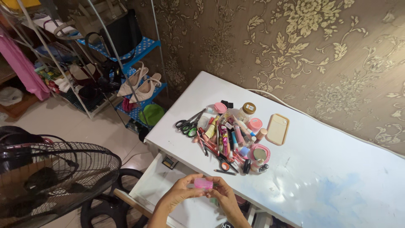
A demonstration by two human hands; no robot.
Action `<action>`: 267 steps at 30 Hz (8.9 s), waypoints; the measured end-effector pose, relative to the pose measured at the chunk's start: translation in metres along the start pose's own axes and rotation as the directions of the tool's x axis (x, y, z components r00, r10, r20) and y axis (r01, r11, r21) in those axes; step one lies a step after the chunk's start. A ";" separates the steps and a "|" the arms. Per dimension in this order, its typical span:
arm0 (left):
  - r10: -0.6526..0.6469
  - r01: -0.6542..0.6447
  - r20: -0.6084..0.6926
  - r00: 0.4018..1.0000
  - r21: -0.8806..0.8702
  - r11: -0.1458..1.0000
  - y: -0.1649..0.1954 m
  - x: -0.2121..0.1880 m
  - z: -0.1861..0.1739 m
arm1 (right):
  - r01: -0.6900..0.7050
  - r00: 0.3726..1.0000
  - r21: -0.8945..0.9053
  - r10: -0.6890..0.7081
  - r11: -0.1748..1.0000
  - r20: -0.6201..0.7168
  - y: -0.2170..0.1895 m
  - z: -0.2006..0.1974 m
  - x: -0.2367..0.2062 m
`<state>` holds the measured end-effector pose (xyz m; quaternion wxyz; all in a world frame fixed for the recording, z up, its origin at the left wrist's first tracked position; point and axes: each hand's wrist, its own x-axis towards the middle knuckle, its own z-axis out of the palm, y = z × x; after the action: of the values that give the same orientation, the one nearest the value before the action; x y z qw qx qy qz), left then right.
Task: The person empties a vanity drawer of cosmetics, picking up makeup items one at a time from the open drawer and placing them in a pile on the white tabletop. They handle lip products, compacts, a phone case, and other cosmetics, sorting through the drawer contents throughout the clip.
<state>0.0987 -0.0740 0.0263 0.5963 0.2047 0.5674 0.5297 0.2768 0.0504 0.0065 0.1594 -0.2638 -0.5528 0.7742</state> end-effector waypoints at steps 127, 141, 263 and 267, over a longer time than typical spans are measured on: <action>0.463 -0.415 -0.074 0.883 0.336 0.845 0.173 0.172 -0.107 | 0.132 0.862 -0.385 -0.298 0.913 -0.411 -0.097 0.040 0.219; 0.652 -0.408 -0.321 0.687 0.572 0.712 0.183 0.242 -0.119 | 0.083 0.841 -0.416 -0.288 0.905 -0.458 -0.096 0.022 0.239; 0.569 -0.466 -0.204 0.796 0.393 0.793 0.088 0.092 -0.118 | 0.182 0.816 -0.747 -0.522 0.639 -0.248 -0.043 0.100 0.151; 0.489 -0.432 -0.293 0.822 0.238 0.870 0.120 0.112 -0.118 | 0.328 0.725 -0.793 -0.675 0.514 -0.137 -0.058 0.095 0.179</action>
<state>-0.0778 0.0234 0.0434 0.3234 0.2879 0.6369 0.6379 0.0738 0.0927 0.0428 0.3830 -0.2906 -0.8129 0.3289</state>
